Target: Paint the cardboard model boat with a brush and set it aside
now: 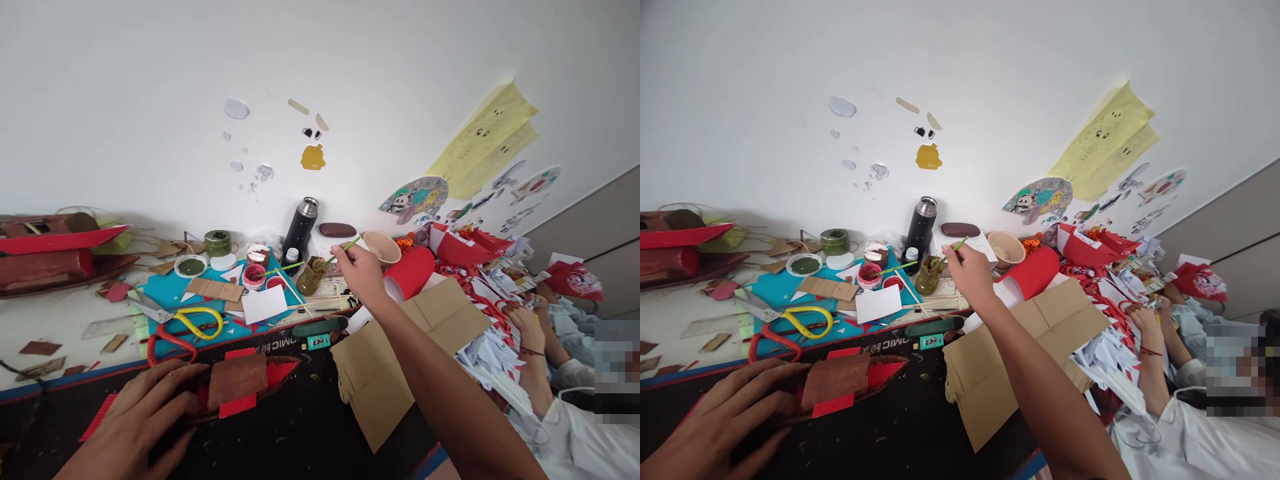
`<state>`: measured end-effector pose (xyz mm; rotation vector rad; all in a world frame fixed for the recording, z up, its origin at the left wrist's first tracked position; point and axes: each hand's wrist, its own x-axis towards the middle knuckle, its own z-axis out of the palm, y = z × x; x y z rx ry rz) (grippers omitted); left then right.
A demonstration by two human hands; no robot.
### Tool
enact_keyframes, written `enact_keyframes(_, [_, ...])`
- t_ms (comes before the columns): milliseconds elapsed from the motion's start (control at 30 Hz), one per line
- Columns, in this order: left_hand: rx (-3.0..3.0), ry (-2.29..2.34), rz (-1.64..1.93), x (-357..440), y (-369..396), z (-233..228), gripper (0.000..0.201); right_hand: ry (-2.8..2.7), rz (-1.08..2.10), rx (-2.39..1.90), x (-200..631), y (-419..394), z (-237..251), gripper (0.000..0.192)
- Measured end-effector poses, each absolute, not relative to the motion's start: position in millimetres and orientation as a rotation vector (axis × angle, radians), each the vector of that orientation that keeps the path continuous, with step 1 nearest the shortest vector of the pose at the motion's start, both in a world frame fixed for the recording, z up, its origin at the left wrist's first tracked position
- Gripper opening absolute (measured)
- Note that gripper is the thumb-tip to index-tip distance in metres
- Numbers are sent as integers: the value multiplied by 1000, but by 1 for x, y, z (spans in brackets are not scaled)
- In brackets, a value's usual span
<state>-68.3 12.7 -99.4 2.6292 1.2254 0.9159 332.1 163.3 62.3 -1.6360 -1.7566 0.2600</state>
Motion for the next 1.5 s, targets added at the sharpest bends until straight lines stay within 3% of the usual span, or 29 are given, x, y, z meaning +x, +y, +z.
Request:
enact_keyframes(133, [2713, 1220, 771, -77, 12, -113, 20, -1779, 283, -1649, 332, 168, 60, 35])
enact_keyframes(433, [2710, 1183, 613, -91, 8, -125, 61, -1839, 380, -1686, 327, 176, 48, 36])
enact_keyframes(900, [2666, 1238, 721, -79, 13, -113, 26, -1873, 479, -1758, 331, 181, 37, 33])
enact_keyframes(1500, [2664, 1202, 911, -77, 18, -111, 37, -1845, 403, -1742, 336, 178, 36, 37])
